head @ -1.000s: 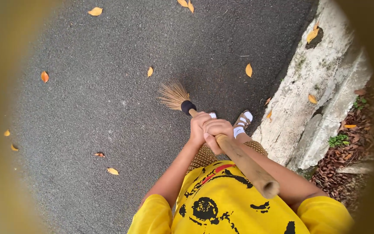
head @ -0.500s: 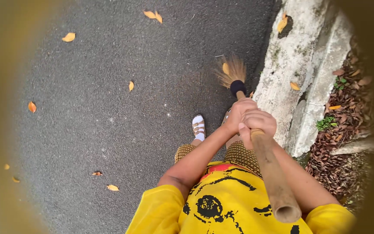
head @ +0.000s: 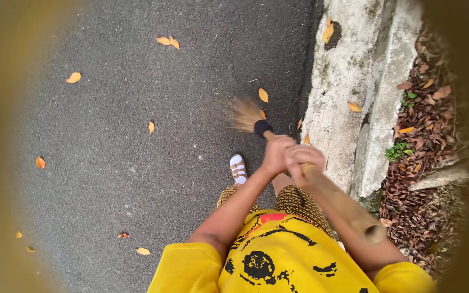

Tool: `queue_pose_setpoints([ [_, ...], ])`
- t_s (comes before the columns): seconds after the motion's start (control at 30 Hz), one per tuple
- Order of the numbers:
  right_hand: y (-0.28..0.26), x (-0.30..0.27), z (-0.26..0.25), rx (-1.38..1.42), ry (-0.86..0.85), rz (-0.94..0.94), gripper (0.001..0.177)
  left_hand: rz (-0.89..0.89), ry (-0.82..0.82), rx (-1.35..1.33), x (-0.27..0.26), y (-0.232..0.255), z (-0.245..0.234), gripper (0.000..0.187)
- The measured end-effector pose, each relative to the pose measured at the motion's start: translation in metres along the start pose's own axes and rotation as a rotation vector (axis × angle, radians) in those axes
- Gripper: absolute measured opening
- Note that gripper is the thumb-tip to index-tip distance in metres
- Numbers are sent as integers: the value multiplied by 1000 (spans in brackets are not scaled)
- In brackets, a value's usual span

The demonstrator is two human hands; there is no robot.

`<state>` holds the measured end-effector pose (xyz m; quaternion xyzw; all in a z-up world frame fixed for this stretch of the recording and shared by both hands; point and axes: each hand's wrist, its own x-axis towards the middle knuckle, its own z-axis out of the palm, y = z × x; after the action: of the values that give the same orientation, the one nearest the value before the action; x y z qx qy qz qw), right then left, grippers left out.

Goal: Sweeping dry leaves on an outdoor paved surface using a broom.

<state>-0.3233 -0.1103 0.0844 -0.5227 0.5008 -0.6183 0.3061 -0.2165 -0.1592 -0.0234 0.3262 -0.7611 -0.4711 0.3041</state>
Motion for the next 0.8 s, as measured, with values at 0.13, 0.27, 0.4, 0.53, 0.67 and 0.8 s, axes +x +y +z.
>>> queue_pose_setpoints([
  [0.13,-21,3,-68,-106,163,41,17,52,-82,-239,47,44,64,22],
  [0.27,-42,19,-89,-201,157,19,22,81,-167,-388,65,53,92,22],
  [0.4,-58,43,-74,-235,86,-37,21,57,-199,-389,77,58,69,19],
  [0.53,-55,66,-55,-149,43,-86,21,67,-150,-284,85,51,24,21],
  [0.67,-35,87,-30,34,49,-45,18,103,-75,-126,102,39,-21,20],
  [0.8,-4,101,-13,24,134,-13,16,38,-139,-73,118,8,-29,23],
])
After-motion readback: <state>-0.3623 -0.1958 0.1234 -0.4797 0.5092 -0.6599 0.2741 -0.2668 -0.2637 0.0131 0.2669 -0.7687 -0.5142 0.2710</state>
